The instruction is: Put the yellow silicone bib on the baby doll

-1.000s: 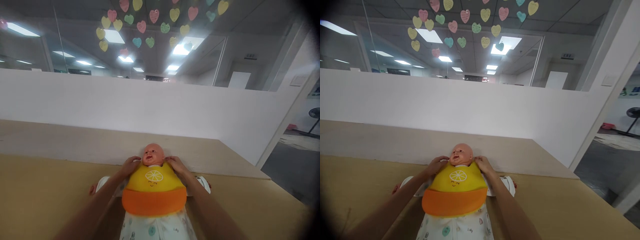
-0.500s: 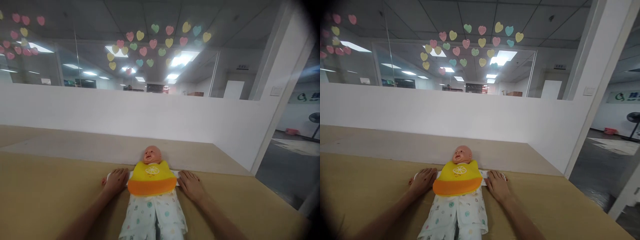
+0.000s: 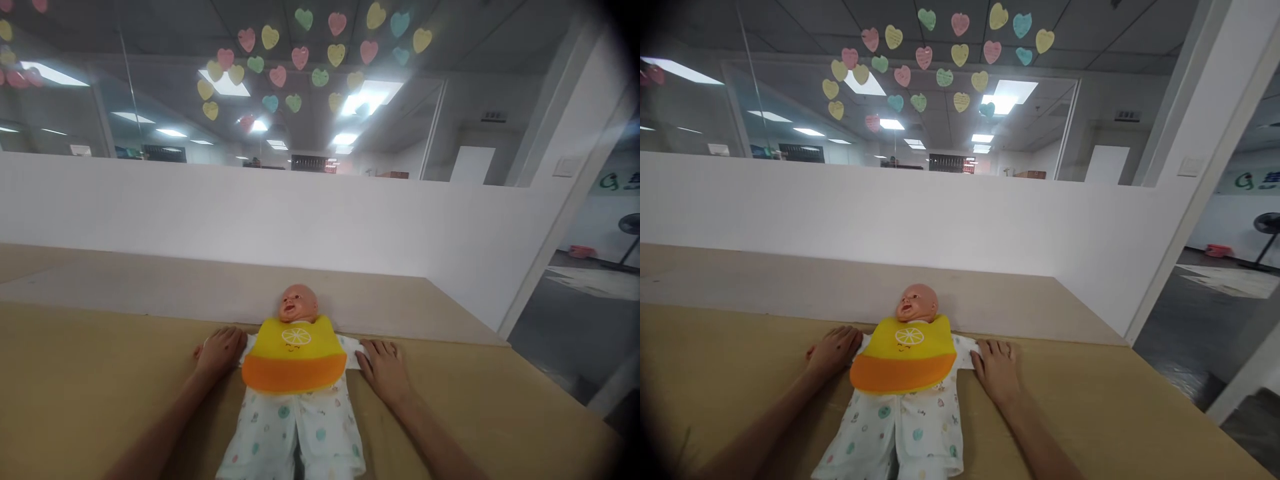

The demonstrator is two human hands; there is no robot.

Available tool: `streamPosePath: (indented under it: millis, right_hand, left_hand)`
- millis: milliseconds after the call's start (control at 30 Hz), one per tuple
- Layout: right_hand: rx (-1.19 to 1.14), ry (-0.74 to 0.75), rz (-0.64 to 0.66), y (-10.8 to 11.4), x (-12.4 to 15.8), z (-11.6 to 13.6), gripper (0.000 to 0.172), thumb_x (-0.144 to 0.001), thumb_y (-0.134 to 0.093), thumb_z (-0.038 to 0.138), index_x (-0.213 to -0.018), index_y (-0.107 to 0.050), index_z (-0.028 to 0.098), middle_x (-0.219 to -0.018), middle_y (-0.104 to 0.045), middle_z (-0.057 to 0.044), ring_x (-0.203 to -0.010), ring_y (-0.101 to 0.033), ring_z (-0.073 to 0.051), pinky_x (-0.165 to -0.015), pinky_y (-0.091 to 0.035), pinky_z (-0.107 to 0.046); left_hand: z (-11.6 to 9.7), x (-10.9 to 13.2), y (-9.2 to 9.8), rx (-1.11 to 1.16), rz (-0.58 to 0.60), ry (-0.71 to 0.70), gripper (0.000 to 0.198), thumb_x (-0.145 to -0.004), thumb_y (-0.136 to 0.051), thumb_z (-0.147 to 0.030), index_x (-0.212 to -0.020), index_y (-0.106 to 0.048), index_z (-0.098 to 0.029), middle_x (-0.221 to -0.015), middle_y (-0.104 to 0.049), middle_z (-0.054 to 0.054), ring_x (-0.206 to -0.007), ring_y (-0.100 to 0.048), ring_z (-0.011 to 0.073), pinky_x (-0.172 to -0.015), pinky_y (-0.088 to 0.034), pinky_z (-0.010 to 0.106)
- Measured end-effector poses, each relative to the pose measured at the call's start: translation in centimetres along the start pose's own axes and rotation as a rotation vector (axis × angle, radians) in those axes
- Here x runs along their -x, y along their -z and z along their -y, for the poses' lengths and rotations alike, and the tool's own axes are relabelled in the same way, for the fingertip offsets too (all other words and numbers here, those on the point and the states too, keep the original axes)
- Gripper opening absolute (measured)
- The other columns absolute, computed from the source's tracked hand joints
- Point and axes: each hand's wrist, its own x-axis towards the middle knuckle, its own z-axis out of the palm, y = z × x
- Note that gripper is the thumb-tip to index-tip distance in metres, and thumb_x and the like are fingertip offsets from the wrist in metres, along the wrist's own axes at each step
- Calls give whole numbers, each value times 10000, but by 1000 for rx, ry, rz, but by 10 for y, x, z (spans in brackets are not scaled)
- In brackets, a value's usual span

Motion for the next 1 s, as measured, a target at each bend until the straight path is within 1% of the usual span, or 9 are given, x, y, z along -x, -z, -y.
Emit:
streamPosePath:
  millis: [100,200,333,433,567,733,867,933,1000]
  right_hand:
    - [-25,28,-25,-2,2,-2,355,-994,-381,356,-1189,-650,231,-1169,-673,-81,-1101,-582,-263,-1045,-318,-483]
    - [-25,39,-37,-4,-1,-4,329,-994,-383,338,-1126,-666,233,-1103,-690,-63,-1057,-598,-256,-1001,-355,-470]
    - [29,36,-60,-7,-9,-5,317,-1003,-382,309,-1023,-686,222,-997,-706,-49,-1000,-619,-257,-958,-383,-463]
    - [57,78,-85,-9,-14,-7,302,-1002,-403,310,-987,-689,217,-982,-707,-49,-987,-624,-247,-948,-393,-440]
    - [69,133,-157,-14,-17,-11,264,-997,-427,291,-1026,-682,231,-1024,-710,-39,-991,-623,-231,-956,-389,-428]
    - [105,138,-220,-21,-15,-12,252,-987,-451,307,-1066,-679,236,-1041,-708,-37,-998,-615,-229,-962,-389,-428]
    - [144,120,-285,-24,-8,-10,299,-977,-439,320,-1121,-677,212,-1146,-690,-72,-1104,-589,-249,-998,-388,-435]
    - [173,101,-312,-22,-3,-8,333,-971,-429,333,-1147,-676,196,-1215,-669,-92,-1173,-560,-278,-1004,-397,-453]
    - [193,70,-303,-18,5,-3,364,-971,-419,346,-1176,-670,180,-1283,-639,-109,-1236,-524,-307,-1004,-410,-472]
  left_hand:
    - [1,-3,-5,32,-32,24,299,-952,-363,-196,-822,-628,-152,-831,-673,85,-821,-621,226,-814,-429,366]
    - [1,-6,-8,34,-37,56,306,-958,-359,-200,-817,-628,-161,-838,-676,75,-843,-624,230,-820,-427,368]
    - [-1,-9,-8,9,-14,36,268,-940,-396,-184,-832,-640,-160,-858,-680,76,-849,-625,237,-807,-426,365]
    - [-3,-11,-7,2,-19,37,259,-937,-412,-186,-831,-647,-157,-853,-681,79,-846,-630,241,-790,-429,363]
    - [-5,-14,-8,7,-38,42,263,-934,-410,-171,-840,-655,-150,-857,-686,84,-854,-638,245,-785,-433,362]
    - [-7,-12,-8,-2,-44,75,244,-923,-422,-162,-846,-653,-149,-859,-689,87,-824,-640,249,-761,-440,372]
    - [-11,-6,-5,8,-141,63,257,-936,-403,-166,-849,-644,-148,-858,-676,97,-842,-621,258,-794,-446,390]
    - [-17,-2,-2,18,-224,80,243,-934,-409,-170,-892,-646,-140,-906,-673,114,-888,-604,270,-820,-453,399]
    - [-25,4,3,33,-293,87,224,-924,-428,-168,-960,-645,-130,-993,-666,136,-965,-580,286,-867,-456,412]
